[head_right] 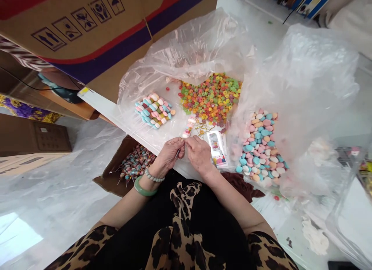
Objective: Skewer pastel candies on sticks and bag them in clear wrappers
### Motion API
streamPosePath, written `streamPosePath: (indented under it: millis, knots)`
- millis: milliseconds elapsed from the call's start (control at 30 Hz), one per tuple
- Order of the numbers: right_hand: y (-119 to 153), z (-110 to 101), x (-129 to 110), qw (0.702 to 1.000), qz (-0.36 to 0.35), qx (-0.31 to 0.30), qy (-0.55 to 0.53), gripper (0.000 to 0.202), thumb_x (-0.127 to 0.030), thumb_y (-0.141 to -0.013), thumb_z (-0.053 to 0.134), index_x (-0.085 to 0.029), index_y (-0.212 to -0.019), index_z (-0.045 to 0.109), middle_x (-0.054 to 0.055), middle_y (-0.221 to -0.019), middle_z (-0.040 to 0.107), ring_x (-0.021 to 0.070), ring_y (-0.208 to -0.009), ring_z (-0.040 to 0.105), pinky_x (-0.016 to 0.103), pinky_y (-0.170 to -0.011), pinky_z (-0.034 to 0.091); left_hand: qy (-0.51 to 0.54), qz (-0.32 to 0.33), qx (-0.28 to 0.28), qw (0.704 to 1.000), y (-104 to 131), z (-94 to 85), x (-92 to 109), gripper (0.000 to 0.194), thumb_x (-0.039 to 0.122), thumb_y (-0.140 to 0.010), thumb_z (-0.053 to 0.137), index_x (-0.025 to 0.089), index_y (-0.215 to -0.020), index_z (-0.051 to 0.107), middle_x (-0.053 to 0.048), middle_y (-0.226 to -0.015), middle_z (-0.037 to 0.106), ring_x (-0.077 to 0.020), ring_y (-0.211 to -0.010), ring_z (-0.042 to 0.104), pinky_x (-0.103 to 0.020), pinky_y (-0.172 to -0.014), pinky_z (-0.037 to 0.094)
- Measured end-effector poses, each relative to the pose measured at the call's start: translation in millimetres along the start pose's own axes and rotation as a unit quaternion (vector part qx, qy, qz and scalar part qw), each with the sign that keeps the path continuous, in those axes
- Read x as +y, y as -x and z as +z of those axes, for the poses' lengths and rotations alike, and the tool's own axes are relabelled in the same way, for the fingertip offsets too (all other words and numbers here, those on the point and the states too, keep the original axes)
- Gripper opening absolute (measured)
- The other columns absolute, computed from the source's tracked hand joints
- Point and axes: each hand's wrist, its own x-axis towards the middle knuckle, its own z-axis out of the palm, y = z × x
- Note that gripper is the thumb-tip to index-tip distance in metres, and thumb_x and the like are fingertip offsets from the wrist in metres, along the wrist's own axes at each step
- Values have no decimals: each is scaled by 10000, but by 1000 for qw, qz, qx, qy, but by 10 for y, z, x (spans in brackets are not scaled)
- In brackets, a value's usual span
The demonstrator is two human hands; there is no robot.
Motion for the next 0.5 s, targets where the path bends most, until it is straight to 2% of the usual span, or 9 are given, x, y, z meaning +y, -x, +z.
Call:
streamPosePath:
  millis: [67, 100, 167, 233, 300, 333, 367, 433, 500]
  knots:
    - [-18, 46, 20, 978, 131, -17, -163, 150, -279, -836, 565, -216, -718, 634, -2, -685, 590, 143, -648, 509, 278, -619, 364, -18, 34, 27, 999, -8, 4, -42, 426, 503, -675, 768, 162, -611, 522, 50, -497, 479, -50, -392, 392, -199, -404, 274]
    - [-33, 62, 35, 948, 197, -28, -247, 127, -302, -791, 612, -216, -698, 620, -19, -642, 564, 130, -596, 478, 269, -578, 355, -31, 46, 40, 998, -10, 3, -57, 424, 505, -687, 758, 161, -609, 523, 55, -483, 460, -43, -390, 365, -193, -401, 251]
    - [-72, 64, 73, 866, 300, -64, -395, 162, -318, -687, 700, -210, -664, 581, -49, -572, 511, 98, -505, 399, 247, -498, 305, -48, 48, 51, 996, -5, -8, -66, 423, 511, -698, 748, 157, -615, 532, 69, -455, 419, -30, -383, 299, -185, -390, 189]
    - [-108, 18, 113, 786, 343, -126, -499, 224, -284, -597, 753, -204, -689, 565, -60, -569, 518, 72, -472, 361, 227, -463, 261, -45, 22, 21, 999, 16, -33, -45, 422, 521, -707, 742, 154, -629, 549, 75, -443, 396, -27, -379, 262, -185, -386, 150]
    - [-121, -66, 139, 743, 332, -195, -547, 280, -243, -560, 763, -200, -775, 589, -53, -604, 563, 58, -464, 351, 211, -452, 240, -36, -17, -48, 998, 49, -71, 0, 425, 533, -725, 727, 148, -636, 570, 67, -444, 405, -27, -374, 268, -187, -382, 144]
    - [-114, -113, 139, 743, 310, -225, -549, 309, -241, -564, 763, -198, -827, 606, -47, -620, 580, 56, -465, 352, 208, -449, 238, -33, -39, -87, 995, 68, -93, 26, 429, 535, -718, 735, 144, -634, 581, 58, -452, 426, -26, -371, 277, -189, -379, 146]
    - [-97, -159, 129, 758, 280, -249, -534, 325, -260, -585, 761, -196, -871, 622, -39, -632, 589, 60, -470, 362, 209, -448, 246, -33, -63, -126, 989, 85, -117, 54, 432, 534, -692, 757, 138, -632, 593, 46, -465, 457, -24, -367, 289, -190, -376, 148]
    - [-35, -238, 74, 829, 202, -273, -445, 273, -342, -673, 733, -199, -889, 644, -20, -639, 588, 87, -490, 405, 227, -452, 290, -44, -115, -195, 973, 107, -168, 113, 441, 523, -601, 817, 126, -639, 629, 15, -500, 528, -25, -358, 315, -195, -365, 148]
    - [54, -300, -17, 911, 126, -255, -299, 200, -416, -782, 659, -220, -824, 650, 0, -625, 571, 129, -524, 455, 269, -480, 353, -71, -153, -246, 954, 105, -216, 190, 449, 512, -527, 849, 121, -642, 659, -5, -502, 556, -36, -342, 328, -203, -354, 145]
